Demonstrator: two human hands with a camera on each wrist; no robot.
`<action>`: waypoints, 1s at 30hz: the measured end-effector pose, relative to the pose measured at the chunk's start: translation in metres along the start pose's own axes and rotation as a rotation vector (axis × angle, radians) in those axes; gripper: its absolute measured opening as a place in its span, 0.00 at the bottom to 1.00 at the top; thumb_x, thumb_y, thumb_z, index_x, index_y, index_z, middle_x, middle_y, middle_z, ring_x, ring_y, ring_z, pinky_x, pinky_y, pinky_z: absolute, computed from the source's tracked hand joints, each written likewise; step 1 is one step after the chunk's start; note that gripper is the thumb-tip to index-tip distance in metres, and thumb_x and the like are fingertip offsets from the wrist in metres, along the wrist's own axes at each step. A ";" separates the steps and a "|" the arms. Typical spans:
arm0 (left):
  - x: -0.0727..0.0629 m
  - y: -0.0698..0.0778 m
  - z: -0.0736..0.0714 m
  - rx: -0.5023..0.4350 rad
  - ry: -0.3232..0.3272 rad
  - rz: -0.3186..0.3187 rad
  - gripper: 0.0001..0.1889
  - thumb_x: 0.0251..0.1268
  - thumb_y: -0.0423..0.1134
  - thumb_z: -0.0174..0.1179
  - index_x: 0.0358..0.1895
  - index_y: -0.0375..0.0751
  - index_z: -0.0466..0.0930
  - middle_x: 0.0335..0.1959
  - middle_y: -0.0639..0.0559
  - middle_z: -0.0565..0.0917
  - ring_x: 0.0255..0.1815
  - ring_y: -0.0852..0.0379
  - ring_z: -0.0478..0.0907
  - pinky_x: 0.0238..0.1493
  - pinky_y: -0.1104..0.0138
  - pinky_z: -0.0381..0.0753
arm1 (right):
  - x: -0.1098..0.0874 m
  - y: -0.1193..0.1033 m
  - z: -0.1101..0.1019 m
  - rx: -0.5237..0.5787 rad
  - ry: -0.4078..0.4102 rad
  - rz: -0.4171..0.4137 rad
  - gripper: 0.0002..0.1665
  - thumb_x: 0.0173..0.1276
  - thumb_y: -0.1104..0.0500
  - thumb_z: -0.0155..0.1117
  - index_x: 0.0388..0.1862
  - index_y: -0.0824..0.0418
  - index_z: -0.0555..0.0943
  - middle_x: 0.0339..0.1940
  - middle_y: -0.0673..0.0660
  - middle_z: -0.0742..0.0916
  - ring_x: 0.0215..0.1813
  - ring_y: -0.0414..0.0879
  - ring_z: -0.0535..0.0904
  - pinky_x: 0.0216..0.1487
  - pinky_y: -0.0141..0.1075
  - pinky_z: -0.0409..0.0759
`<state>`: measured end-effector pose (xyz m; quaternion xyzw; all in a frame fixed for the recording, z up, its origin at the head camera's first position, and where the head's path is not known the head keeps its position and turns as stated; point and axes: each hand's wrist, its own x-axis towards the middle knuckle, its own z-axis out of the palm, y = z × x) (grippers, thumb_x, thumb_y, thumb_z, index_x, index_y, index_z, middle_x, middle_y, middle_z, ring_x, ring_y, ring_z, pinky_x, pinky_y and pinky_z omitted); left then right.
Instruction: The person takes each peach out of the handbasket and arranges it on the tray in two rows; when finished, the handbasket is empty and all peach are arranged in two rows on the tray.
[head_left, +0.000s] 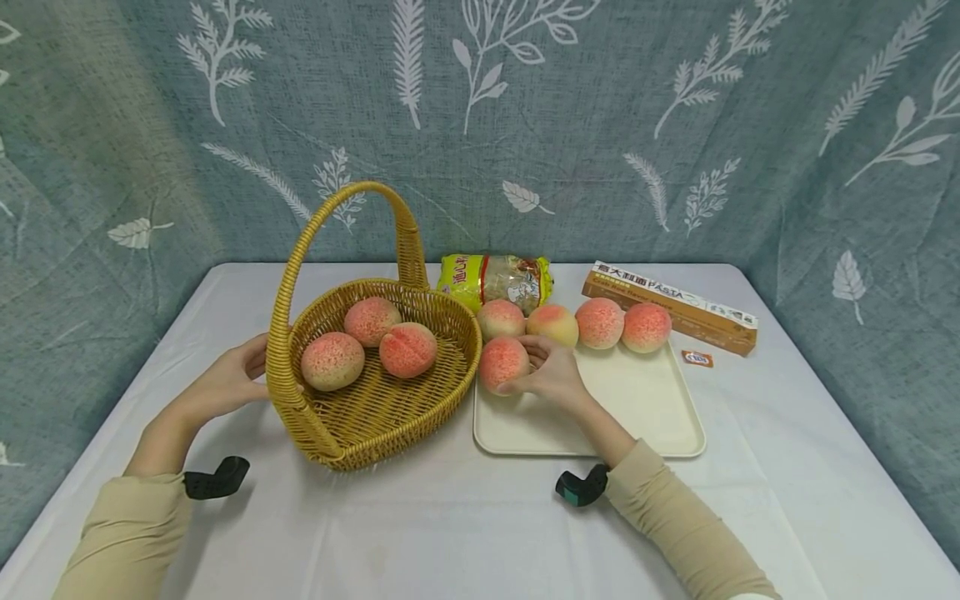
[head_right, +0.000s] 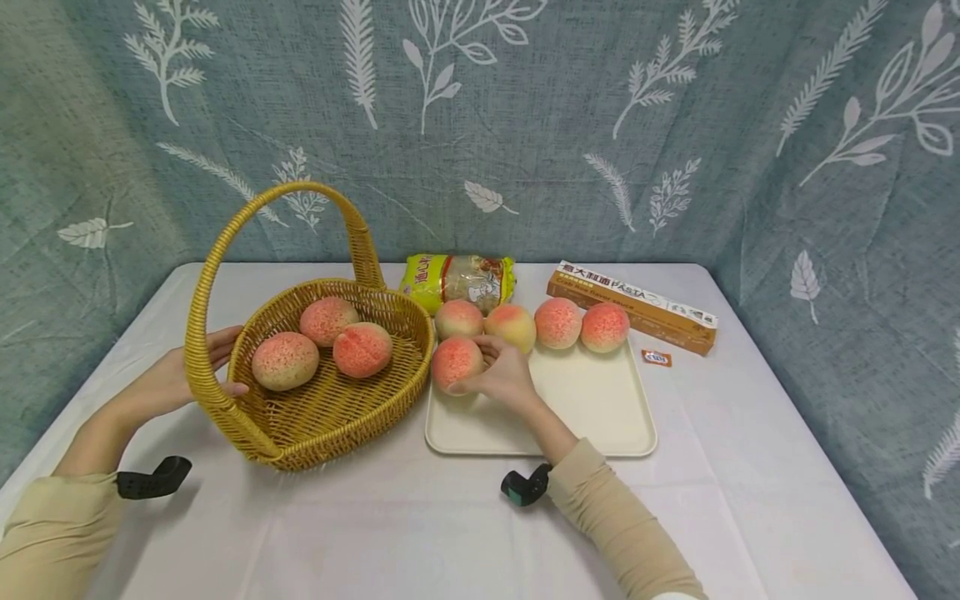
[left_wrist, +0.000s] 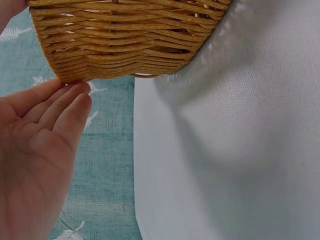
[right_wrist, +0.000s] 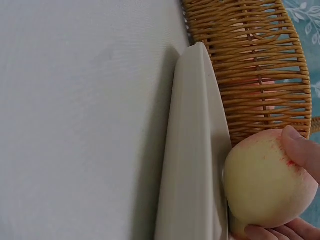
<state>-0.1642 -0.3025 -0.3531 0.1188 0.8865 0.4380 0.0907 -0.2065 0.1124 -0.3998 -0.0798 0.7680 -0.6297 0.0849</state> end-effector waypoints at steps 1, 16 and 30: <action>0.000 0.000 0.000 -0.001 0.000 0.000 0.46 0.54 0.29 0.67 0.71 0.18 0.48 0.68 0.19 0.57 0.67 0.21 0.55 0.65 0.35 0.60 | 0.000 0.001 0.000 -0.004 0.000 -0.001 0.42 0.45 0.74 0.76 0.62 0.77 0.70 0.60 0.71 0.78 0.64 0.61 0.73 0.68 0.41 0.72; 0.002 -0.002 0.000 0.016 0.001 0.004 0.45 0.55 0.29 0.67 0.71 0.19 0.48 0.67 0.19 0.59 0.66 0.22 0.59 0.64 0.36 0.63 | -0.001 0.001 0.001 -0.143 -0.028 -0.062 0.45 0.47 0.71 0.79 0.64 0.76 0.69 0.63 0.71 0.75 0.67 0.61 0.71 0.69 0.43 0.70; 0.001 -0.002 0.000 0.008 0.002 -0.011 0.46 0.54 0.29 0.68 0.72 0.19 0.48 0.68 0.19 0.58 0.67 0.22 0.57 0.65 0.35 0.62 | -0.002 -0.005 -0.018 -0.130 -0.066 -0.096 0.43 0.53 0.71 0.74 0.66 0.78 0.66 0.64 0.73 0.74 0.68 0.63 0.69 0.70 0.45 0.70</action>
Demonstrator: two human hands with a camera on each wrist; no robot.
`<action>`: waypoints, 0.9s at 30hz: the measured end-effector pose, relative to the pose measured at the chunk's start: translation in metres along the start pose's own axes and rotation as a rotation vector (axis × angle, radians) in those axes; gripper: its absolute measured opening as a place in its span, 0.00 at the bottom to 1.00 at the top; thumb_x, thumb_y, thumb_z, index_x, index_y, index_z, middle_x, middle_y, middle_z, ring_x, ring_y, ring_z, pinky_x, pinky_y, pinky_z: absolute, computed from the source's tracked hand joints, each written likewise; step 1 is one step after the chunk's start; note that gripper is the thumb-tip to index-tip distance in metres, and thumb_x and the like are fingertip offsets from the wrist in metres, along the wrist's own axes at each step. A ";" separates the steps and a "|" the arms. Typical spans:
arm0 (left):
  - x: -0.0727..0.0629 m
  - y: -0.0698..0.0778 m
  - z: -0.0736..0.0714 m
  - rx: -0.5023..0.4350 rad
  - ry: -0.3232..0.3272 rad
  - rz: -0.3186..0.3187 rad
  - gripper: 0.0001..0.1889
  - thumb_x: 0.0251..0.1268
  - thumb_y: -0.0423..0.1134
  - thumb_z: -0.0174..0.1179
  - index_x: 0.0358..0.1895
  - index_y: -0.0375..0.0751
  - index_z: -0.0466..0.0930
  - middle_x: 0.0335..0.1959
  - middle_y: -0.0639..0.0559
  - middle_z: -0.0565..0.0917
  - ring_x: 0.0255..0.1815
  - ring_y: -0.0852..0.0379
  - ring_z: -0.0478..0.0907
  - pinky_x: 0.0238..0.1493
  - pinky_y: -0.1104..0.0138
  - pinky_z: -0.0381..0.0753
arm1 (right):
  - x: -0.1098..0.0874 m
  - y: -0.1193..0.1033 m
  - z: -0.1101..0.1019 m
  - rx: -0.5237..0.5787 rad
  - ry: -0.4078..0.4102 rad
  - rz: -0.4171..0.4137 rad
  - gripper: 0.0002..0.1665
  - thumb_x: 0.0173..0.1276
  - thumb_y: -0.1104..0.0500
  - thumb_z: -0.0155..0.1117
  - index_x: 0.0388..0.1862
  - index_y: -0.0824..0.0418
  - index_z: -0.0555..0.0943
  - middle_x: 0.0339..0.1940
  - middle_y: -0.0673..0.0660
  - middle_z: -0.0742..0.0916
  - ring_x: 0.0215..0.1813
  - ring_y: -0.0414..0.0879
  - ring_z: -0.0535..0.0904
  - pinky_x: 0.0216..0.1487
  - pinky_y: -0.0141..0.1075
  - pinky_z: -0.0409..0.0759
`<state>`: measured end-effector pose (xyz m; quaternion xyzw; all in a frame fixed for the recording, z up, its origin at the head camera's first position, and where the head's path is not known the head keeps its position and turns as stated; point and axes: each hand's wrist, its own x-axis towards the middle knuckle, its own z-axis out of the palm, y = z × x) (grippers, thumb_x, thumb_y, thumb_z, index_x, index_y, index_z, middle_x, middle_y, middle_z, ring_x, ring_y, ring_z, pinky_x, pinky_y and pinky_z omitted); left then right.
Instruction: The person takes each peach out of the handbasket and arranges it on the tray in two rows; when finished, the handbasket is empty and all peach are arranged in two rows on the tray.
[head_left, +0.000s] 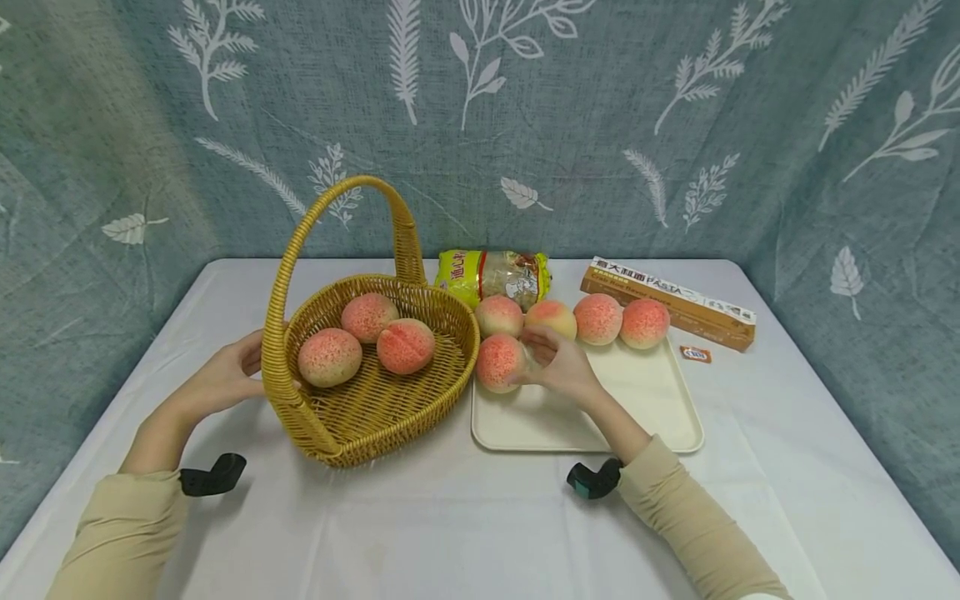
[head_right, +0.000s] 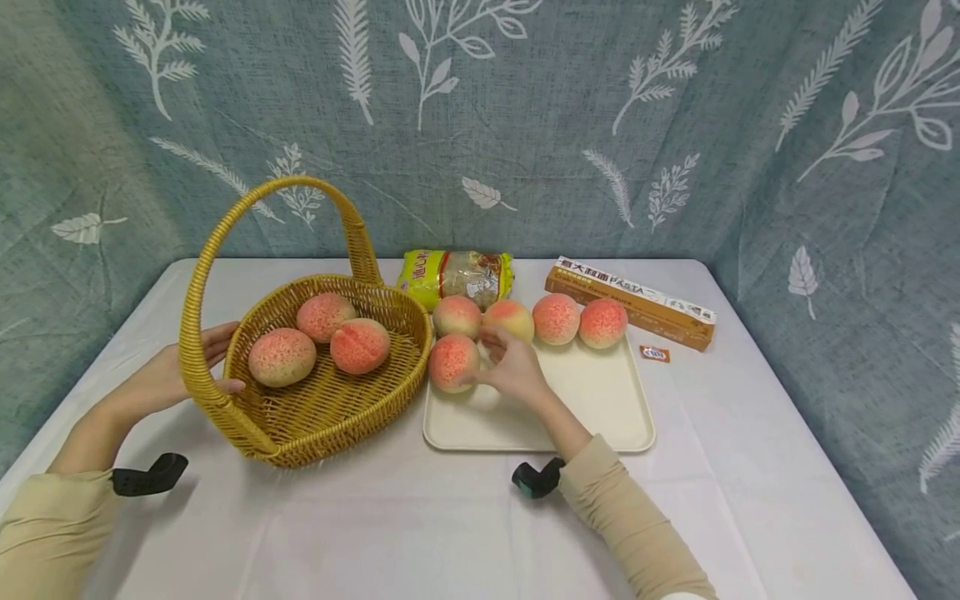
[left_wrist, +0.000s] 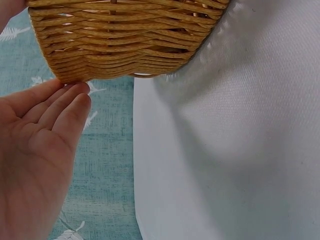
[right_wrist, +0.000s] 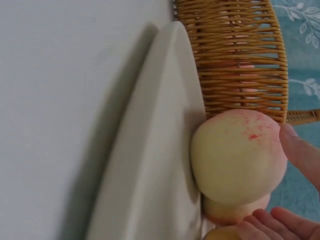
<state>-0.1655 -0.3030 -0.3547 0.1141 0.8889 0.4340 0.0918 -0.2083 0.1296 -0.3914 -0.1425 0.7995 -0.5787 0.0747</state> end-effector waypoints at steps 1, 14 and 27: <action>0.000 0.000 0.000 -0.001 -0.001 0.001 0.46 0.54 0.29 0.67 0.72 0.19 0.48 0.68 0.19 0.58 0.67 0.22 0.57 0.65 0.35 0.62 | 0.001 -0.001 -0.001 -0.003 0.000 0.001 0.43 0.53 0.71 0.74 0.67 0.78 0.66 0.64 0.73 0.74 0.68 0.63 0.69 0.70 0.45 0.70; 0.000 0.000 -0.001 -0.001 -0.007 -0.005 0.45 0.54 0.28 0.67 0.71 0.19 0.48 0.68 0.19 0.57 0.67 0.21 0.55 0.65 0.35 0.61 | 0.011 -0.031 0.001 0.032 -0.034 0.022 0.44 0.58 0.71 0.71 0.72 0.73 0.62 0.69 0.70 0.70 0.70 0.60 0.66 0.70 0.42 0.70; 0.000 0.002 -0.001 0.016 -0.001 -0.010 0.46 0.55 0.30 0.67 0.72 0.19 0.48 0.68 0.19 0.59 0.66 0.22 0.59 0.64 0.36 0.63 | 0.026 -0.052 0.025 0.073 -0.070 0.017 0.46 0.58 0.69 0.72 0.73 0.70 0.61 0.70 0.66 0.71 0.71 0.57 0.66 0.70 0.41 0.70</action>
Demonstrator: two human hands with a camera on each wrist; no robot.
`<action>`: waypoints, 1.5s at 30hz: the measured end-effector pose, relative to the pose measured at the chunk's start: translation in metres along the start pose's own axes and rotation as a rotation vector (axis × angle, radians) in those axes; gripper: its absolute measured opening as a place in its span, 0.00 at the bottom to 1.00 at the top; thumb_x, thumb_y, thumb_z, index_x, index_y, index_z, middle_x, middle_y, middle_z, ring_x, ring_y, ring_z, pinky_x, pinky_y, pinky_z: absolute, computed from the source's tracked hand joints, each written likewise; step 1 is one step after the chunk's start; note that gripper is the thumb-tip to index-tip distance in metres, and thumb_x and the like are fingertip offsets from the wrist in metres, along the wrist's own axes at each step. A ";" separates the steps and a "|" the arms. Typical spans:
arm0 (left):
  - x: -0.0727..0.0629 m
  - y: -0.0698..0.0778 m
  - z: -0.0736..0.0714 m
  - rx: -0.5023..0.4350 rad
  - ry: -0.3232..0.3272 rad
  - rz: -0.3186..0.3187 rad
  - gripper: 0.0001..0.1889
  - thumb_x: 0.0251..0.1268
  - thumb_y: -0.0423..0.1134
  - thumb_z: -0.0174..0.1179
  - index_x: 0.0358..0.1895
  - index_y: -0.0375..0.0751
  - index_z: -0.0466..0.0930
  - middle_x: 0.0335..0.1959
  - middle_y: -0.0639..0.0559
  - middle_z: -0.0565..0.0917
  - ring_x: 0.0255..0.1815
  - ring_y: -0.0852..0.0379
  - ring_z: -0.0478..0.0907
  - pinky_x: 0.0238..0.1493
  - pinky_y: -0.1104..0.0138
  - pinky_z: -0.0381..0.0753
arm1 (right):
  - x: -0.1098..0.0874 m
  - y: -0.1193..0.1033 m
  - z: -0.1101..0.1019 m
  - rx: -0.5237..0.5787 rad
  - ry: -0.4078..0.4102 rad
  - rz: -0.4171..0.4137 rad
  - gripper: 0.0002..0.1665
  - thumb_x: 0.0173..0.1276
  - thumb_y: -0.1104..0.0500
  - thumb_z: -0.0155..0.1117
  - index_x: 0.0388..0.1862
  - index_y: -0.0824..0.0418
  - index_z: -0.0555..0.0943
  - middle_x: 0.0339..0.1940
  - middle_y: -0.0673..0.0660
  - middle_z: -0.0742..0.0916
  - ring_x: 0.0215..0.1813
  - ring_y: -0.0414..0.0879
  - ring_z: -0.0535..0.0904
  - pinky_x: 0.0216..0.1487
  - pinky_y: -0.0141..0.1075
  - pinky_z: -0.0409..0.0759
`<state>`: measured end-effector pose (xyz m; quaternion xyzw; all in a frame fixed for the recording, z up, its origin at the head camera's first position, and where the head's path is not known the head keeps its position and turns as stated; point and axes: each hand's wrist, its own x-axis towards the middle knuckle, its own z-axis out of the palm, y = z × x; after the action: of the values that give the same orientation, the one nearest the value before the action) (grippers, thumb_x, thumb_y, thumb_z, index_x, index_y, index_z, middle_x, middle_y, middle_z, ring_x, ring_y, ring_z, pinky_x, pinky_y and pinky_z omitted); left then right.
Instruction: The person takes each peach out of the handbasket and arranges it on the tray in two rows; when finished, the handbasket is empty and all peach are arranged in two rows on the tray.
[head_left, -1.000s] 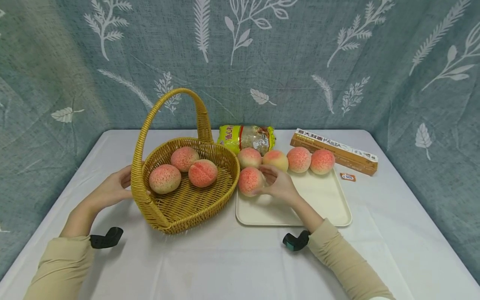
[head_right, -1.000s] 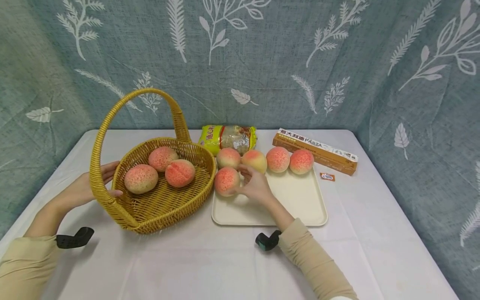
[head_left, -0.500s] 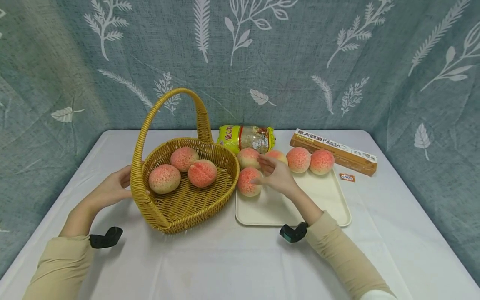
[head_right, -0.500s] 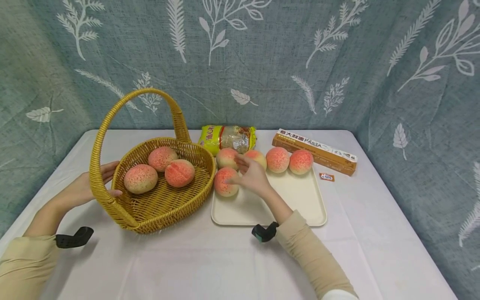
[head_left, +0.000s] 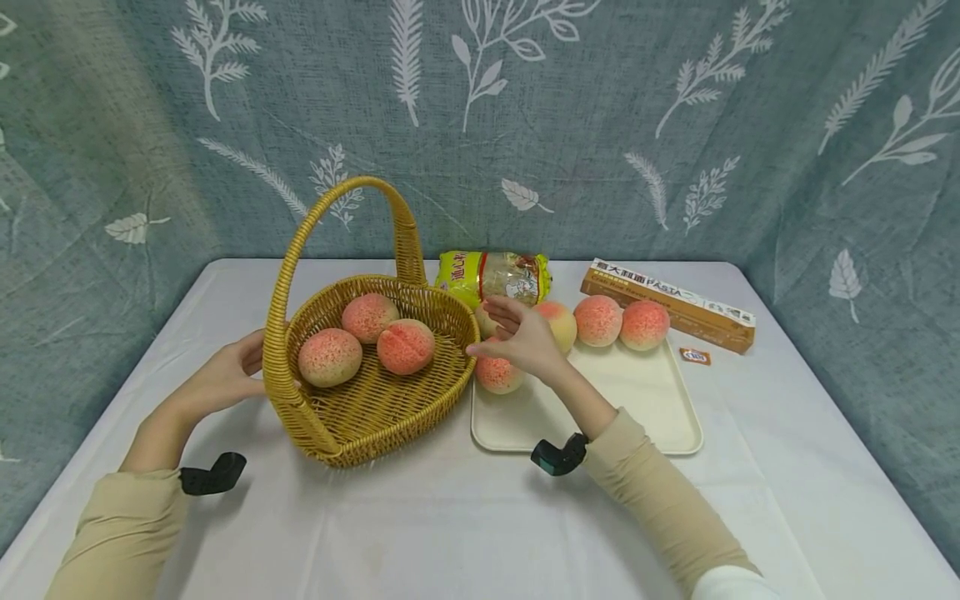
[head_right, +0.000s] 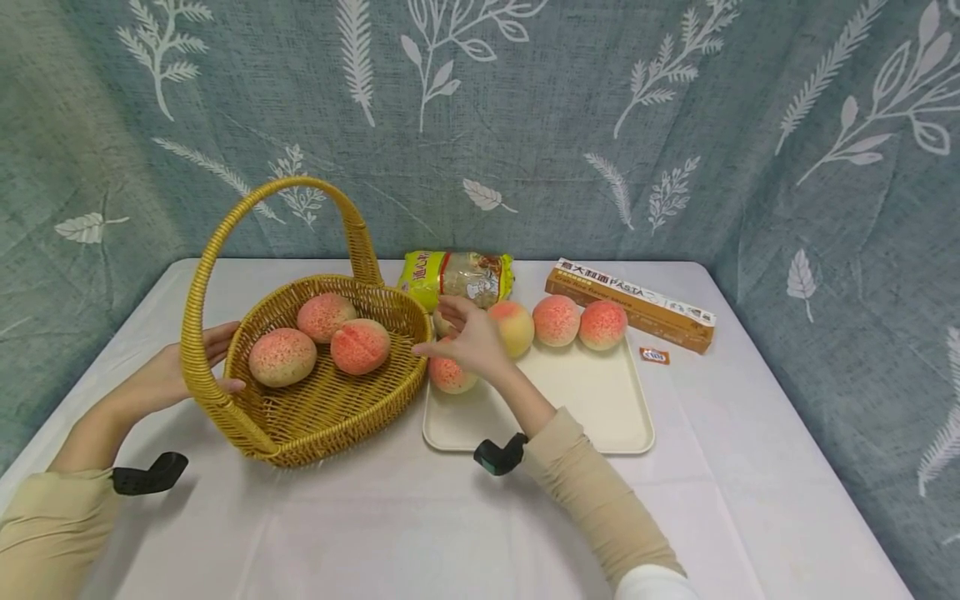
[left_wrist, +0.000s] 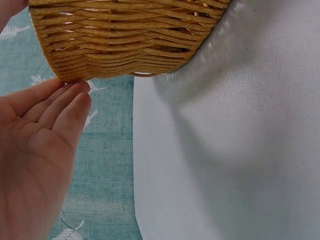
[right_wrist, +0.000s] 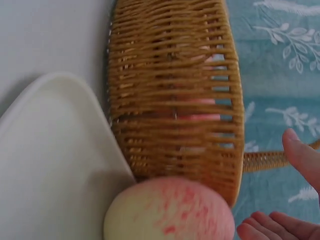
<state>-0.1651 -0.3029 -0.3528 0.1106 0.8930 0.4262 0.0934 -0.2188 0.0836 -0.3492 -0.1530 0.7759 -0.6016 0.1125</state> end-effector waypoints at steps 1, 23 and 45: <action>0.000 0.000 0.000 0.001 0.000 0.000 0.46 0.55 0.30 0.67 0.72 0.19 0.48 0.68 0.19 0.59 0.66 0.22 0.59 0.64 0.36 0.63 | 0.002 -0.001 0.003 -0.005 -0.008 -0.003 0.46 0.58 0.68 0.72 0.73 0.71 0.61 0.70 0.67 0.71 0.71 0.57 0.66 0.69 0.40 0.71; -0.002 0.001 -0.001 -0.020 -0.001 0.014 0.46 0.54 0.29 0.67 0.71 0.18 0.47 0.68 0.19 0.57 0.67 0.22 0.56 0.65 0.36 0.61 | 0.039 -0.025 0.053 -0.162 -0.125 -0.008 0.47 0.57 0.62 0.75 0.73 0.67 0.63 0.71 0.62 0.71 0.70 0.55 0.68 0.67 0.38 0.74; -0.004 -0.011 0.006 -0.098 0.075 0.082 0.45 0.57 0.27 0.65 0.73 0.20 0.46 0.68 0.20 0.59 0.71 0.44 0.62 0.54 0.91 0.63 | 0.057 -0.025 0.081 -0.182 -0.080 0.239 0.46 0.55 0.61 0.77 0.72 0.63 0.67 0.69 0.59 0.74 0.69 0.52 0.69 0.64 0.39 0.76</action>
<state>-0.1607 -0.3065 -0.3649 0.1265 0.8686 0.4766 0.0478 -0.2402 -0.0159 -0.3444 -0.0929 0.8348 -0.5045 0.1999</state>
